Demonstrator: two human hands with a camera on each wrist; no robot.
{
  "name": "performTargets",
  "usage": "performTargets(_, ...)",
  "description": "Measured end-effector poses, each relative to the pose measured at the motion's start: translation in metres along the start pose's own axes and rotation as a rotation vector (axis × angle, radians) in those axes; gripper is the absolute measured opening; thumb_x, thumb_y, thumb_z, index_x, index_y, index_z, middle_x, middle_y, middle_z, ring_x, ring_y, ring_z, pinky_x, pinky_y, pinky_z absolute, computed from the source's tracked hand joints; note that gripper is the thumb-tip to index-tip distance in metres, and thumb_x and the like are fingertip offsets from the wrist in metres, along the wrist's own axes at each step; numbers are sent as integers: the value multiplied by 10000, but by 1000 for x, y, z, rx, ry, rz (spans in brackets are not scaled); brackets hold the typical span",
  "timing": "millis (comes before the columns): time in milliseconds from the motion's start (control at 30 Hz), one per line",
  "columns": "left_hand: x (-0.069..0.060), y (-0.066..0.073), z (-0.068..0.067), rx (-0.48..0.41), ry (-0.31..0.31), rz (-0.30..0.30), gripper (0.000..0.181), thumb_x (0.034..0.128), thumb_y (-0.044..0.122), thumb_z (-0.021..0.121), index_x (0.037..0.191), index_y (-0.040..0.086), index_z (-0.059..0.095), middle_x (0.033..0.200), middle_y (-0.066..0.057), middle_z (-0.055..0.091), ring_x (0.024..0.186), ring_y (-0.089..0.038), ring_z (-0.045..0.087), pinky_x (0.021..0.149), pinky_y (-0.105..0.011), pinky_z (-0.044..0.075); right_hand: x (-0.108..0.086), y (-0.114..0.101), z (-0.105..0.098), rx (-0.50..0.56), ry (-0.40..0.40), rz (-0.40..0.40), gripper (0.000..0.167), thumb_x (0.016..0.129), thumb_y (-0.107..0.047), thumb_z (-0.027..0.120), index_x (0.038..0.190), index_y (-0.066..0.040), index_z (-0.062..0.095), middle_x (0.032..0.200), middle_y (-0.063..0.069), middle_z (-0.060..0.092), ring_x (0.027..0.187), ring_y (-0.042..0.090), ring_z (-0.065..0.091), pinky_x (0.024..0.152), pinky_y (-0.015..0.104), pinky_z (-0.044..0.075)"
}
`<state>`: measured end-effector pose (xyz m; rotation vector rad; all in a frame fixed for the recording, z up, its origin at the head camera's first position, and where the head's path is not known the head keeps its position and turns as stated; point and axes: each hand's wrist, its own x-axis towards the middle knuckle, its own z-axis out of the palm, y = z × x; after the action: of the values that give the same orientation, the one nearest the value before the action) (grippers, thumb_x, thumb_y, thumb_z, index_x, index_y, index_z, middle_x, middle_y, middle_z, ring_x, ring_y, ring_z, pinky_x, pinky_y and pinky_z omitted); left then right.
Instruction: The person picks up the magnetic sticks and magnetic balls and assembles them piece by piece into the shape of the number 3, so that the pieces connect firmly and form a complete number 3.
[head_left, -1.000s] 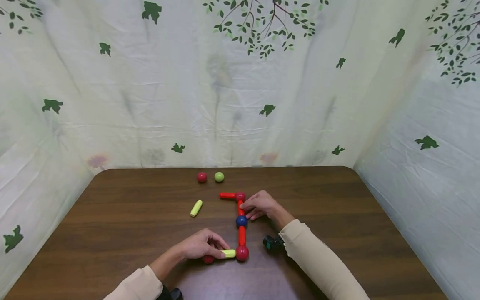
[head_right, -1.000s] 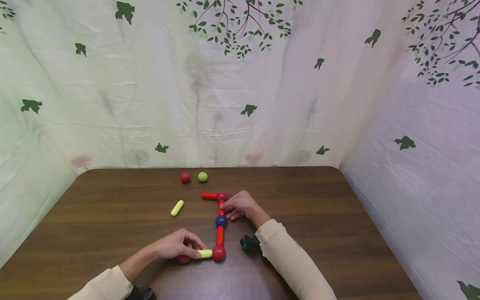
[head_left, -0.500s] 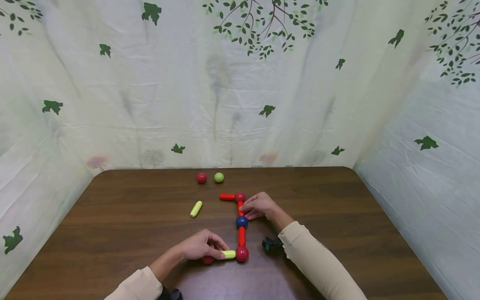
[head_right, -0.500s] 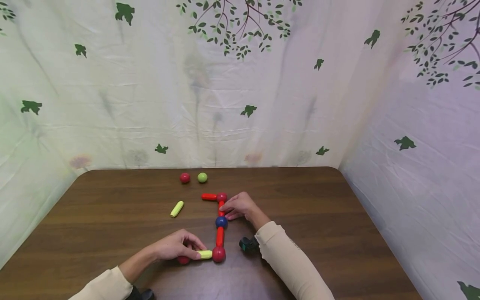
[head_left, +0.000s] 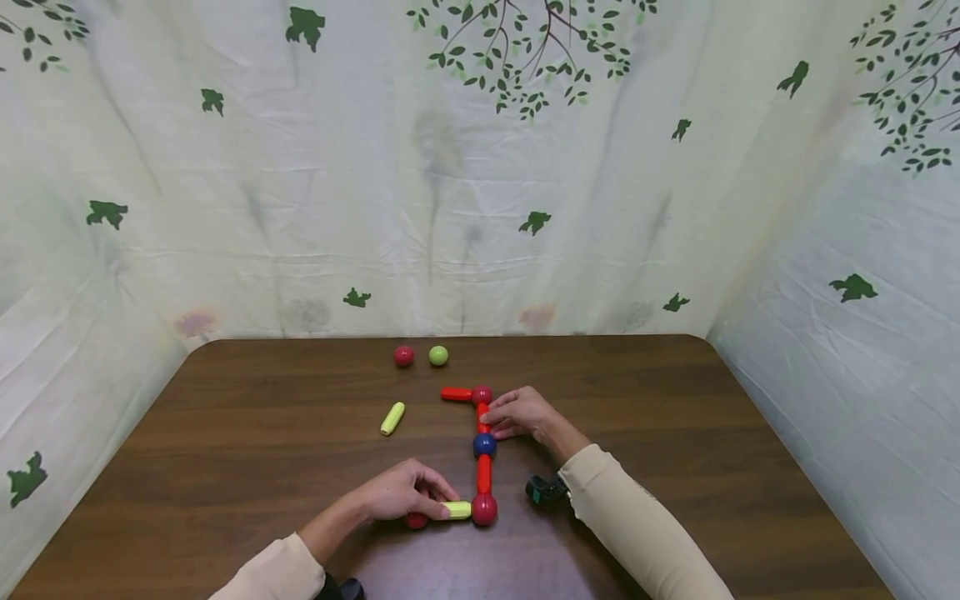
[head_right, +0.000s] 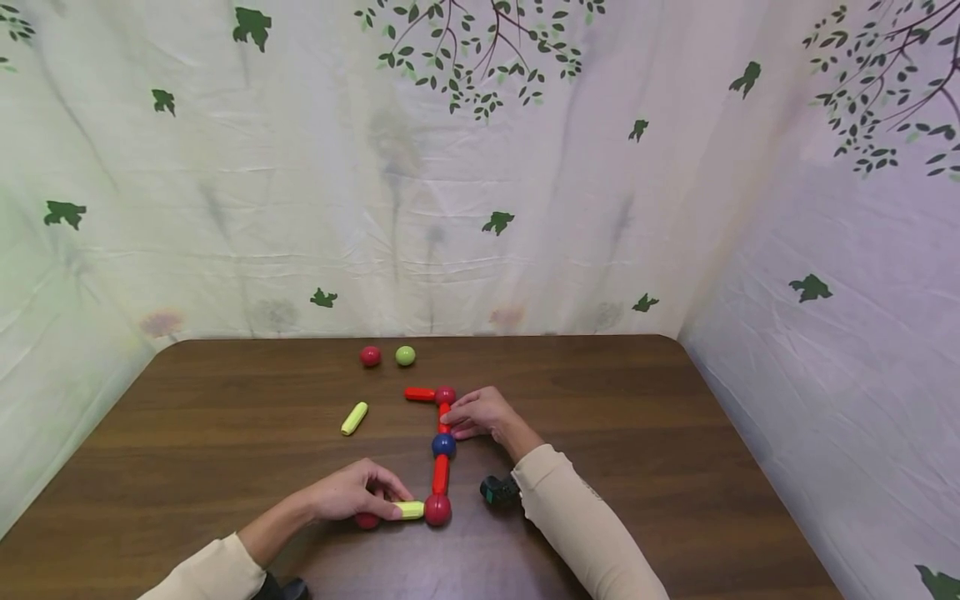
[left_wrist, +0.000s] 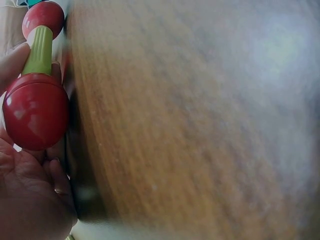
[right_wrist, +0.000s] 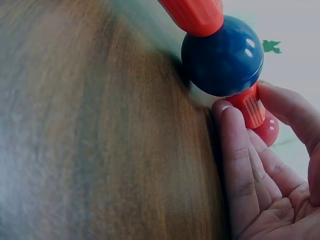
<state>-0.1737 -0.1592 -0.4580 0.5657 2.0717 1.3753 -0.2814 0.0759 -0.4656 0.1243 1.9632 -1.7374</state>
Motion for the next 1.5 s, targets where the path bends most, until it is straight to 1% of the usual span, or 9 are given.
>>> performTargets(400, 0, -1, 1, 10, 5, 4, 169, 830, 91, 738, 990, 38, 745, 800, -5, 651, 740, -128, 540, 612, -213, 402, 2, 0, -2, -5, -4, 8, 256, 807, -15, 750, 1035, 68, 671, 802, 93, 700, 650, 170, 669, 639, 321, 564)
performTargets(633, -1, 1, 0, 5, 0, -18, 168, 837, 92, 734, 997, 43, 744, 822, -8, 654, 764, -147, 537, 638, -231, 407, 0, -2, -1, -16, -7, 18, 263, 812, -18, 747, 1050, 64, 670, 823, 105, 701, 667, 172, 672, 649, 323, 565)
performTargets(833, 1, 1, -1, 21, -10, -25, 169, 840, 95, 732, 1003, 50, 743, 837, -6, 658, 778, -152, 540, 658, -243, 415, 1, -1, -2, -16, -4, 20, 274, 812, -30, 749, 1057, 64, 668, 824, 101, 694, 668, 170, 671, 644, 315, 564)
performTargets(933, 1, 1, -1, 37, -6, -22, 166, 838, 96, 734, 998, 52, 743, 827, 2, 653, 766, -138, 541, 648, -234, 412, 1, -1, -2, -21, -1, 18, 272, 814, -34, 749, 1056, 60, 670, 827, 104, 692, 664, 169, 671, 639, 311, 563)
performTargets(1067, 0, 0, 1, 56, 6, 4, 176, 832, 93, 737, 995, 28, 737, 800, 11, 646, 734, -110, 538, 615, -208, 403, 0, 0, -2, -30, -2, 19, 265, 815, -39, 751, 1051, 54, 672, 833, 105, 691, 664, 169, 671, 639, 309, 562)
performTargets(1167, -1, 1, 2, 52, 16, 14, 190, 826, 82, 737, 1000, 5, 730, 781, 9, 638, 706, -97, 531, 578, -191, 397, 1, 0, -2, -28, -4, 18, 266, 810, -36, 755, 1047, 54, 673, 836, 107, 692, 668, 170, 671, 640, 310, 562)
performTargets(1267, -2, 2, 2, 38, 25, 7, 203, 828, 75, 733, 1015, -2, 725, 783, 2, 636, 687, -100, 520, 552, -188, 393, 3, 1, -2, -27, -6, 13, 263, 808, -38, 757, 1042, 53, 676, 831, 104, 692, 667, 170, 672, 638, 308, 562)
performTargets(1400, -4, 4, -4, 54, 34, 9, 235, 842, 89, 723, 1052, -15, 710, 868, -26, 669, 739, -128, 540, 611, -211, 428, 3, 1, -2, -21, -15, 11, 267, 808, -38, 757, 1042, 59, 673, 829, 104, 690, 666, 171, 671, 639, 310, 562)
performTargets(1500, -3, 6, -13, 80, 48, 13, 263, 858, 116, 713, 1085, -16, 697, 963, -60, 687, 824, -147, 563, 702, -240, 454, 2, 1, -3, -10, -11, 17, 260, 806, -26, 756, 1034, 63, 668, 822, 108, 685, 658, 173, 669, 635, 312, 563)
